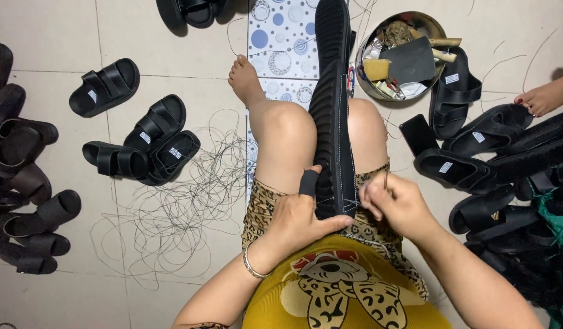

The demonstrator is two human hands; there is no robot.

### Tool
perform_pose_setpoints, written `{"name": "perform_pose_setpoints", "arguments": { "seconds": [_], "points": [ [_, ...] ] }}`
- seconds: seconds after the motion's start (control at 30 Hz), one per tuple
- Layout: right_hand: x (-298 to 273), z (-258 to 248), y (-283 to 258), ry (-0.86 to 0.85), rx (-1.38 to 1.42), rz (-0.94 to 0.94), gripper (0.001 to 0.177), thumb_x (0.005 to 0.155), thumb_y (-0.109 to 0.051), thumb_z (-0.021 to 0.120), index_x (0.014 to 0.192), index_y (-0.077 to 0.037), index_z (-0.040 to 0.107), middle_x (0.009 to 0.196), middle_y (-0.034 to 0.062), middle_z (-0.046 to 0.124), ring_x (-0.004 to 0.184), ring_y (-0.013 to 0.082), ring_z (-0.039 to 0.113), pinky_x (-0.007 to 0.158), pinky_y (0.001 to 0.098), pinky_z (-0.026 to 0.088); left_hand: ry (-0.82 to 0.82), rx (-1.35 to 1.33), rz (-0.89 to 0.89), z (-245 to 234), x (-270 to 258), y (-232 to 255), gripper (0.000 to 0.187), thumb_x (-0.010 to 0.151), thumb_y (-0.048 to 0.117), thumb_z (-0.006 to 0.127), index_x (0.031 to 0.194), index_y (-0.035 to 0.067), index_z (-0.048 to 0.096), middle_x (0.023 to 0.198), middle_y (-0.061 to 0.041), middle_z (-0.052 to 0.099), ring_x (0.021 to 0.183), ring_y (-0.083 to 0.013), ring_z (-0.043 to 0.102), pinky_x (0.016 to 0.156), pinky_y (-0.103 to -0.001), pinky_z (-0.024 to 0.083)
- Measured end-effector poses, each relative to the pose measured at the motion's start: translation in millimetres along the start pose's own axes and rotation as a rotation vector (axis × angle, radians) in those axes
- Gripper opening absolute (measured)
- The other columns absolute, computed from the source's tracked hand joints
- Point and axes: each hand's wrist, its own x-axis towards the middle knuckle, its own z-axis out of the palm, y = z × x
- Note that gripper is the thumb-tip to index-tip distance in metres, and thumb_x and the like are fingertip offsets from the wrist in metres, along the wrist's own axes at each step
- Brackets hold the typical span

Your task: Hand-stitching the sole of a black sandal using a needle and thread while sitting on the floor.

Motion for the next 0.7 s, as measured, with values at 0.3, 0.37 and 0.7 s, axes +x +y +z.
{"name": "perform_pose_setpoints", "arguments": {
  "seconds": [0.3, 0.37, 0.7],
  "points": [
    [-21, 13, -75, -0.574, -1.334, 0.000, 0.022, 0.088, -0.030, 0.071, 0.074, -0.016, 0.061, 0.069, -0.0060, 0.067, 0.053, 0.0184, 0.064, 0.052, 0.0350, 0.053, 0.256, 0.061, 0.301, 4, -3, 0, 0.104, 0.072, 0.053, 0.082, 0.142, -0.009, 0.036, 0.083, -0.020, 0.075, 0.062, -0.0303, 0.075, 0.048, -0.035, 0.056],
    [-22, 13, -77, -0.332, -1.647, -0.168, 0.013, 0.089, -0.028, 0.066, 0.086, -0.016, 0.064, 0.075, -0.0018, 0.070, 0.060, 0.0189, 0.069, 0.054, 0.0365, 0.053, 0.284, 0.040, 0.326, 6, -2, -4, 0.107, 0.075, 0.056, 0.080, 0.146, -0.012, 0.035, 0.058, -0.001, 0.062, 0.049, -0.0184, 0.066, 0.043, -0.028, 0.050],
    [-7, 10, -7, 0.127, -1.006, -0.326, 0.008, 0.083, -0.003, 0.072, 0.089, -0.008, 0.071, 0.079, 0.0038, 0.077, 0.059, 0.0103, 0.069, 0.050, 0.0214, 0.055, 0.198, -0.459, 0.138, -16, -15, -20, 0.063, 0.092, 0.017, 0.071, 0.146, -0.002, 0.043, 0.062, 0.007, 0.045, 0.052, -0.0068, 0.042, 0.054, -0.020, 0.039]
  ]
}}
